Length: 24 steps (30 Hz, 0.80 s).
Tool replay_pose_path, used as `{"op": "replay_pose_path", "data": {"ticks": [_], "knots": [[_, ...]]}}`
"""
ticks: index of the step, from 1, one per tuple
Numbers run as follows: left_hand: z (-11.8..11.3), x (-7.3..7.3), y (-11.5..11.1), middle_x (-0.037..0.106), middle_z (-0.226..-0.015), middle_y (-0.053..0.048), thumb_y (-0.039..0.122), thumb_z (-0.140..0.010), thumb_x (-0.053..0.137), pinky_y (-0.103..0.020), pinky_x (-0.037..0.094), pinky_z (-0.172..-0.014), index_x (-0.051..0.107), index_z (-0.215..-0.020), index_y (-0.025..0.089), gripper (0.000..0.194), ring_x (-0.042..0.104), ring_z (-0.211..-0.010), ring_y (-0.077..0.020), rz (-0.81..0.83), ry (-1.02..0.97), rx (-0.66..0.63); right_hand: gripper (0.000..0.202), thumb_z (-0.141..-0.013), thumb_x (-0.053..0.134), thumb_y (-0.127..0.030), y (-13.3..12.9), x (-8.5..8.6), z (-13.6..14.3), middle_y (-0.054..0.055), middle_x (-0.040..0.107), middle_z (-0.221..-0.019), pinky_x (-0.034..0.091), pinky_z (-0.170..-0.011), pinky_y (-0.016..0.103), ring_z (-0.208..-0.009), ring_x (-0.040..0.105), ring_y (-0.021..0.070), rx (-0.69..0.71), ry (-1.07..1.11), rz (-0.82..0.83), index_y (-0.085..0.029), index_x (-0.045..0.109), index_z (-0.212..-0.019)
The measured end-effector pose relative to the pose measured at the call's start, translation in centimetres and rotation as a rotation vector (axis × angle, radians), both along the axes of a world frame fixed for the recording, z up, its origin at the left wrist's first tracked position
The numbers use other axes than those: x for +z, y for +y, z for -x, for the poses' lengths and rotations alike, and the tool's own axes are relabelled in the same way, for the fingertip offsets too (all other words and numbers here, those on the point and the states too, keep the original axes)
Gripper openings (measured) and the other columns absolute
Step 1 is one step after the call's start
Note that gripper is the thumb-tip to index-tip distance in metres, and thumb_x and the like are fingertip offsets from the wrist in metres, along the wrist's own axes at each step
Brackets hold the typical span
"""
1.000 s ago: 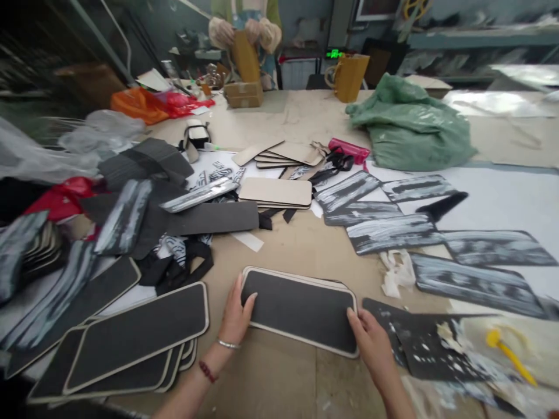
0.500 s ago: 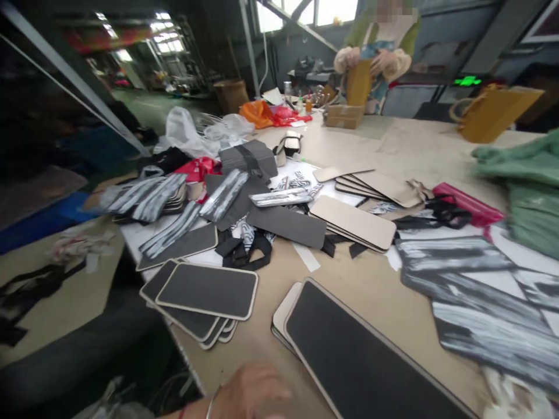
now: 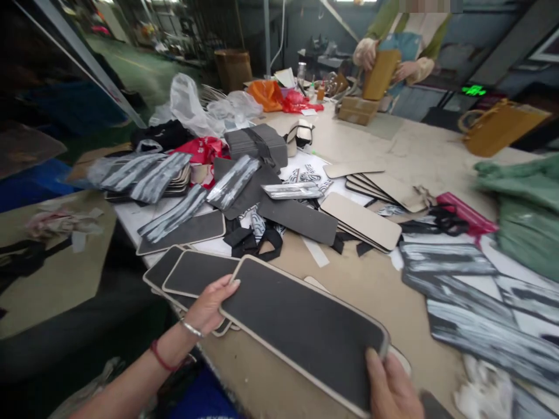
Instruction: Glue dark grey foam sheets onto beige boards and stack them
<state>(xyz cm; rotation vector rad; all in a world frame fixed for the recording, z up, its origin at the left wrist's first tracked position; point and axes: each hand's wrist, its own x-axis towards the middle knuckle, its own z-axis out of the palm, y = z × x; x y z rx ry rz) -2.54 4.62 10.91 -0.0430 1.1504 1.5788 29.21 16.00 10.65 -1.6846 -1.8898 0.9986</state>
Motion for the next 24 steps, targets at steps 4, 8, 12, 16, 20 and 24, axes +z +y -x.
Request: {"op": "replay_pose_path", "data": {"ticks": [4,8,12,16,20,24], "knots": [[2.9,-0.5,-1.5,0.068,-0.073,-0.004,0.028,-0.054,0.077,-0.028,0.054,-0.060,0.059,-0.092,0.011,0.045,0.065,-0.069,-0.0201,0.128,0.094,0.059,0.049,-0.074,0.049,-0.059,-0.8,-0.5,6.1,0.005,0.066,-0.081,0.047,-0.065,0.029,-0.075,0.059,0.0212,-0.057,0.228,0.259,-0.016,0.063,-0.093],[4.6,-1.3,-3.0,0.068,-0.072,-0.002,0.031,-0.052,0.077,-0.030,0.054,-0.062,0.059,-0.093,0.012,0.048,0.065,-0.071,-0.0208,0.196,0.139,0.103,0.046,-0.074,0.052,-0.055,-1.6,-1.7,9.8,0.006,0.066,-0.087,0.048,-0.069,0.031,-0.077,0.059,0.0209,0.004,0.443,0.455,-0.015,0.063,-0.095],[6.6,-1.9,-4.1,0.068,-0.071,-0.003,0.032,-0.050,0.077,-0.030,0.053,-0.059,0.059,-0.089,0.013,0.048,0.065,-0.070,-0.0214,0.259,0.175,0.152,0.046,-0.073,0.054,-0.054,-2.1,-3.0,11.9,0.007,0.067,-0.082,0.048,-0.069,0.033,-0.077,0.060,0.0224,0.066,0.405,0.457,-0.014,0.064,-0.092],[8.8,-2.2,-5.2,0.067,-0.069,-0.003,0.033,-0.049,0.077,-0.028,0.052,-0.054,0.059,-0.085,0.013,0.045,0.064,-0.064,-0.0200,0.286,0.203,0.189,0.046,-0.072,0.051,-0.057,-2.1,-4.6,14.5,0.006,0.067,-0.078,0.048,-0.068,0.033,-0.076,0.060,0.0227,0.135,0.324,0.395,-0.015,0.064,-0.088],[11.1,-3.1,-6.5,0.066,-0.064,-0.003,0.036,-0.051,0.075,-0.027,0.051,-0.054,0.059,-0.077,0.013,0.038,0.063,-0.060,-0.0188,0.275,0.253,0.224,0.044,-0.070,0.048,-0.060,-2.0,-5.9,17.7,0.004,0.064,-0.066,0.047,-0.061,0.030,-0.067,0.059,0.0217,0.207,0.179,0.293,-0.018,0.062,-0.075],[13.4,-3.7,-7.4,0.065,-0.061,-0.003,0.036,-0.050,0.075,-0.027,0.050,-0.053,0.059,-0.074,0.012,0.038,0.063,-0.057,-0.0183,0.310,0.288,0.281,0.043,-0.069,0.045,-0.062,-2.2,-6.8,20.8,0.003,0.062,-0.059,0.047,-0.058,0.030,-0.062,0.058,0.0218,0.262,0.116,0.220,-0.022,0.056,-0.061]]}}
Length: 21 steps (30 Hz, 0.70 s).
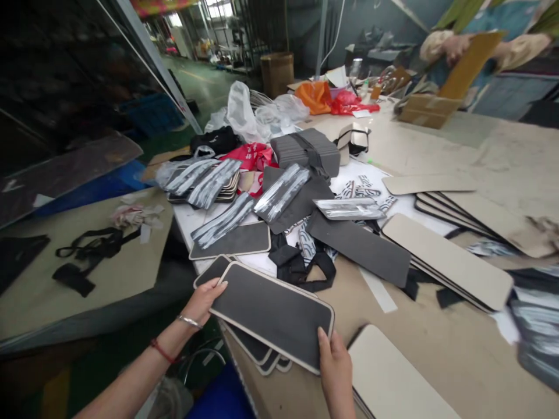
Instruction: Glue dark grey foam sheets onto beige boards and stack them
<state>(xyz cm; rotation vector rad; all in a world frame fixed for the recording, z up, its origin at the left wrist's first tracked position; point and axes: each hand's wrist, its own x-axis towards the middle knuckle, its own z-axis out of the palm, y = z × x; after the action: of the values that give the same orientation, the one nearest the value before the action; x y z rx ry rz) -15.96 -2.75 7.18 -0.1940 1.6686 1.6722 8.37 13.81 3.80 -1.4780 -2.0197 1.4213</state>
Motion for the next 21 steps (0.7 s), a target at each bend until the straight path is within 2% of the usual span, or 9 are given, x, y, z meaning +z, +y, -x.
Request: {"op": "replay_pose_path", "data": {"ticks": [4,7,10,13,15,17,19,21], "knots": [[2.5,0.4,-0.9,0.067,-0.067,-0.005,0.041,-0.052,0.073,-0.031,0.052,-0.061,0.061,-0.080,0.013,0.041,0.064,-0.062,-0.0204,0.070,0.062,-0.045,0.042,-0.071,0.042,-0.062,-0.7,-0.6,2.1,0.005,0.065,-0.066,0.048,-0.060,0.029,-0.066,0.061,0.0220,0.042,0.002,0.001,-0.022,0.057,-0.068],[4.6,0.7,-2.0,0.069,-0.075,-0.006,0.047,-0.051,0.070,-0.033,0.051,-0.069,0.063,-0.083,0.016,0.045,0.064,-0.074,-0.0235,0.295,0.333,-0.112,0.041,-0.076,0.038,-0.061,-0.6,-0.9,2.4,0.003,0.064,-0.062,0.046,-0.058,0.027,-0.061,0.061,0.0199,0.122,-0.007,-0.018,-0.024,0.056,-0.068],[6.4,0.7,-2.8,0.069,-0.084,-0.005,0.051,-0.050,0.065,-0.033,0.049,-0.075,0.062,-0.085,0.021,0.047,0.063,-0.084,-0.0252,0.553,0.702,-0.115,0.044,-0.080,0.031,-0.060,1.1,-1.0,2.0,0.002,0.060,-0.055,0.042,-0.052,0.026,-0.052,0.059,0.0184,0.142,-0.070,-0.109,-0.025,0.053,-0.066],[7.3,1.1,-1.9,0.068,-0.077,-0.003,0.054,-0.059,0.056,-0.029,0.048,-0.066,0.059,-0.079,0.022,0.037,0.064,-0.073,-0.0225,0.666,0.865,-0.206,0.050,-0.080,0.025,-0.064,4.4,-0.6,1.7,0.002,0.058,-0.053,0.040,-0.050,0.027,-0.049,0.057,0.0188,0.080,-0.136,-0.249,-0.025,0.051,-0.064],[7.3,1.7,0.3,0.065,-0.067,0.000,0.052,-0.064,0.052,-0.025,0.046,-0.058,0.058,-0.071,0.022,0.031,0.061,-0.062,-0.0189,0.680,0.950,-0.318,0.052,-0.081,0.022,-0.065,6.7,-0.3,1.9,0.002,0.057,-0.052,0.039,-0.051,0.027,-0.047,0.055,0.0178,0.055,-0.159,-0.327,-0.025,0.048,-0.061],[6.9,2.3,3.7,0.061,-0.061,0.002,0.049,-0.069,0.049,-0.022,0.043,-0.056,0.056,-0.068,0.022,0.027,0.057,-0.055,-0.0152,0.617,1.043,-0.424,0.053,-0.082,0.021,-0.064,8.5,0.1,2.4,0.002,0.056,-0.052,0.038,-0.051,0.026,-0.047,0.053,0.0165,0.050,-0.161,-0.396,-0.024,0.047,-0.059],[6.2,2.7,8.2,0.059,-0.061,0.003,0.045,-0.074,0.047,-0.021,0.042,-0.056,0.055,-0.069,0.022,0.025,0.055,-0.054,-0.0129,0.498,1.133,-0.530,0.052,-0.084,0.022,-0.062,9.6,0.3,3.1,0.002,0.056,-0.052,0.036,-0.051,0.026,-0.047,0.052,0.0158,0.046,-0.155,-0.465,-0.024,0.046,-0.058],[5.6,2.6,13.2,0.061,-0.067,0.001,0.040,-0.080,0.044,-0.021,0.044,-0.061,0.057,-0.073,0.021,0.024,0.057,-0.060,-0.0135,0.348,1.267,-0.636,0.050,-0.086,0.023,-0.059,9.9,0.3,3.7,0.001,0.055,-0.052,0.034,-0.050,0.025,-0.047,0.052,0.0153,0.049,-0.154,-0.520,-0.023,0.046,-0.059]]}}
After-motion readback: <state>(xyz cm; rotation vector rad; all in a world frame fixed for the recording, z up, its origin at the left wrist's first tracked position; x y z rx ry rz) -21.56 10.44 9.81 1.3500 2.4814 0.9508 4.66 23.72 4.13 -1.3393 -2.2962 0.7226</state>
